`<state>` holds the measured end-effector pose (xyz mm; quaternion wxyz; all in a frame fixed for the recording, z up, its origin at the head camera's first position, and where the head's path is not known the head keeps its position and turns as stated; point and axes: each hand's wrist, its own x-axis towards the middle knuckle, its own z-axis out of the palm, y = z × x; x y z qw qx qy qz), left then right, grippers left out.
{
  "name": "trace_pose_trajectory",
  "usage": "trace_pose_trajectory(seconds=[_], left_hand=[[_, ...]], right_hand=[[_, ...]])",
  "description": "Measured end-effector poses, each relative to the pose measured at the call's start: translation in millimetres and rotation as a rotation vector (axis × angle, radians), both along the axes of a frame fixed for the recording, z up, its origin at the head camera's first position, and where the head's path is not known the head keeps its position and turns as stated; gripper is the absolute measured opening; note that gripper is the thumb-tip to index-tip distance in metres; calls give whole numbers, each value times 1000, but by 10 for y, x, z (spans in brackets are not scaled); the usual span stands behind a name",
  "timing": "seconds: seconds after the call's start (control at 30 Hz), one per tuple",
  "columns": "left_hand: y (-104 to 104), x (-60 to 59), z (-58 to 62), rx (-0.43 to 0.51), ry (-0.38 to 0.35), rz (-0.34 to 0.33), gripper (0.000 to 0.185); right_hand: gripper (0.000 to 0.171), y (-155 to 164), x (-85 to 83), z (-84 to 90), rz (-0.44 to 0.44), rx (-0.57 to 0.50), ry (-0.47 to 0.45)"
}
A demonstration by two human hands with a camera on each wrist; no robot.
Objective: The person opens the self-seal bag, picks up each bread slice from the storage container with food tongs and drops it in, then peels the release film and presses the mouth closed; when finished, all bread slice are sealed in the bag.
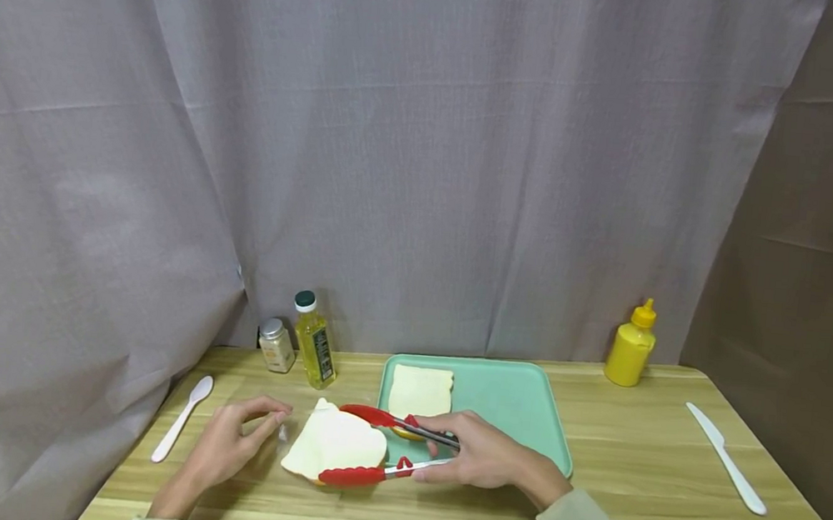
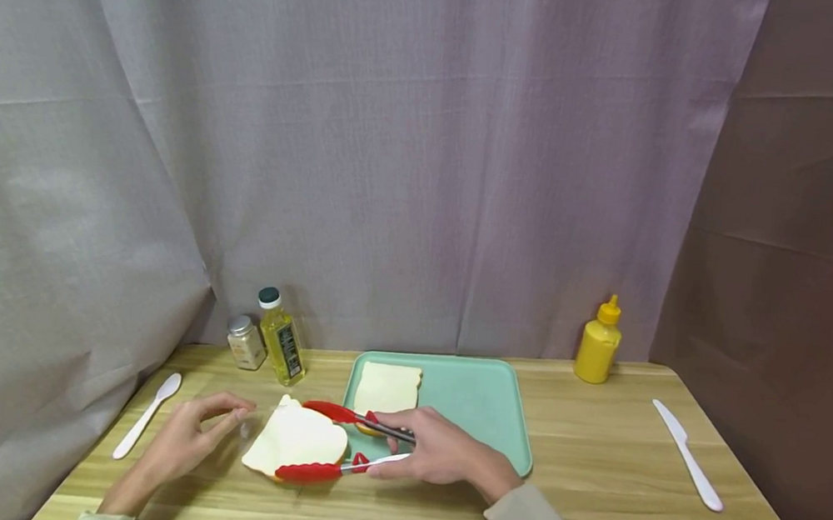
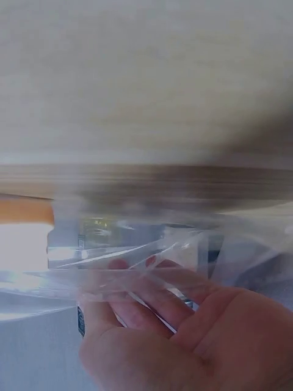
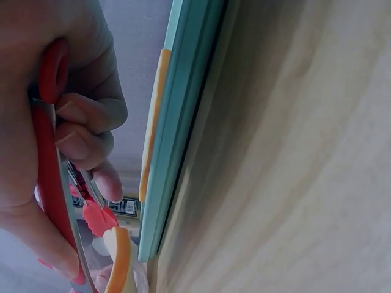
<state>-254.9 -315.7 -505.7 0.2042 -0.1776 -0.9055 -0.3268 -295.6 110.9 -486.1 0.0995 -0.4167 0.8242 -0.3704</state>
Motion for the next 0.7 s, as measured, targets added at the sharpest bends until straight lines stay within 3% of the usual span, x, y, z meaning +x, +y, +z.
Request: trace_pose_trajectory(seconds=[0.27, 0.7], left_hand=[[-21, -5, 3, 46, -36, -28, 12], [-11, -2, -4, 37, -38, -17, 11]], right_hand=[[75, 27, 1, 7, -22, 26, 52], [82, -12, 35, -9, -15, 109, 202]])
